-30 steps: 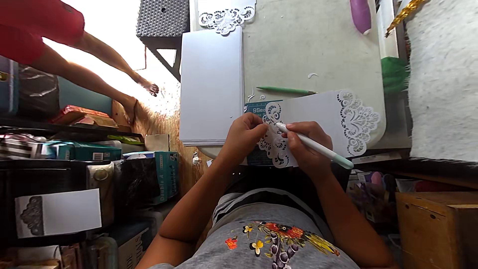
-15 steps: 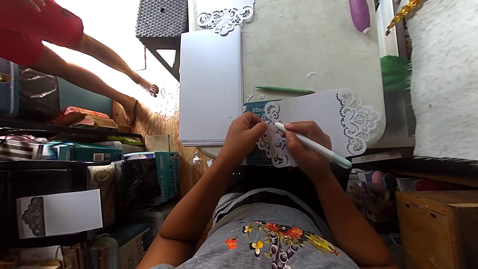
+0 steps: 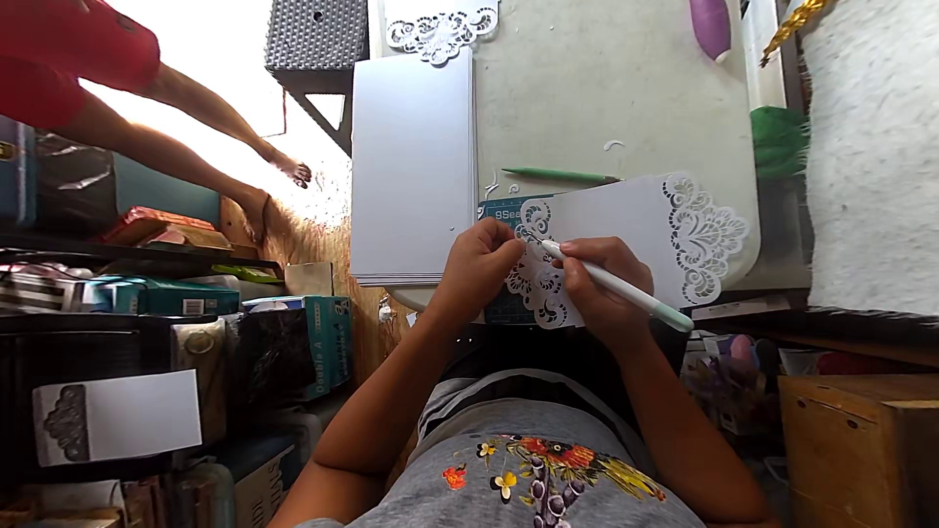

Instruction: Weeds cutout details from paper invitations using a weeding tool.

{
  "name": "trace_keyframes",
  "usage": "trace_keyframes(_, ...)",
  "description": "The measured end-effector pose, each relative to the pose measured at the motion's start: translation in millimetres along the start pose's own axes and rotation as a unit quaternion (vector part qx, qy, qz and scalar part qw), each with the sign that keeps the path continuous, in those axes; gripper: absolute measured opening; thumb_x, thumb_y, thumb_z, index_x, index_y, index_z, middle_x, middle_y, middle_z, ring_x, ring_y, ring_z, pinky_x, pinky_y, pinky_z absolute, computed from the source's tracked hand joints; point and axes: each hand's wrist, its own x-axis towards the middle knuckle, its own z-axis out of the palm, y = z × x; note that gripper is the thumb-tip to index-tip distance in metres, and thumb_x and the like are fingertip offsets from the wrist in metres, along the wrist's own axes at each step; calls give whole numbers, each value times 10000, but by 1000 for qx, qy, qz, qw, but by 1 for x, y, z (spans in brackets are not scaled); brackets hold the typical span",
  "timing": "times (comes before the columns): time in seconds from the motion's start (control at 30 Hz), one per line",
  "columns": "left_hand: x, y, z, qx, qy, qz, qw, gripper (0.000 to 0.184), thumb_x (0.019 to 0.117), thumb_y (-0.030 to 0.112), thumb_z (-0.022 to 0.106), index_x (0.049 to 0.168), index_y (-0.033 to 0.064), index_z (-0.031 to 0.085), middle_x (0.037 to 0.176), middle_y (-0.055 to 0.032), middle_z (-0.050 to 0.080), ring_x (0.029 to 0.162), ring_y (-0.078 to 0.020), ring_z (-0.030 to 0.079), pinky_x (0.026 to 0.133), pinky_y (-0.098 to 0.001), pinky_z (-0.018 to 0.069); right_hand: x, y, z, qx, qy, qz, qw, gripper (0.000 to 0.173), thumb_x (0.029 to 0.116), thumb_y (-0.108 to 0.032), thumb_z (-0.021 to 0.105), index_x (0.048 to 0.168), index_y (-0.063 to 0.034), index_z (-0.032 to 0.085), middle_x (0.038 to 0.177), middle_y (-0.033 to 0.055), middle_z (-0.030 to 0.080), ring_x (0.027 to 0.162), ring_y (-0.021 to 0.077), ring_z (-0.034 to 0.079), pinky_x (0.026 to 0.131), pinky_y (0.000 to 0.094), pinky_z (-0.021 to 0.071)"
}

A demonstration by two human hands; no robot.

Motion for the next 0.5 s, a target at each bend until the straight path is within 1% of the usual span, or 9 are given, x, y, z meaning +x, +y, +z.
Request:
trace_keyframes(0.13,0,1,0,2,-1,-2,1000,50,987,87,564,952,61,590,752,6,602,646,-42,592,605,-217,515,0,0,0,2,2,1,1000,150,925,12,580,1036,84,652,1012,106,706,897,40,680,797,183,574)
trace_keyframes(0.3,0,1,0,-6,1,-5,1000,57,985,81,560,934,67,582,741,9,589,637,-41,581,603,-216,508,1,0,-2,12,14,1,1000,148,936,15,573,1058,62,642,1031,89,698,902,50,690,797,203,587)
trace_keyframes(0.43,0,0,0,-15,3,-5,1000,52,980,75,561,937,67,588,745,11,600,644,-41,593,613,-215,520,1,-1,-1,15,18,8,1000,149,927,23,579,1053,68,643,1017,80,701,892,37,684,784,184,579)
trace_keyframes(0.5,-1,0,1,-22,5,-7,1000,33,982,76,562,973,61,590,762,9,615,661,-42,606,628,-221,530,1,-1,-1,15,14,9,1000,149,928,23,579,1055,68,643,1021,79,699,886,30,680,778,178,577)
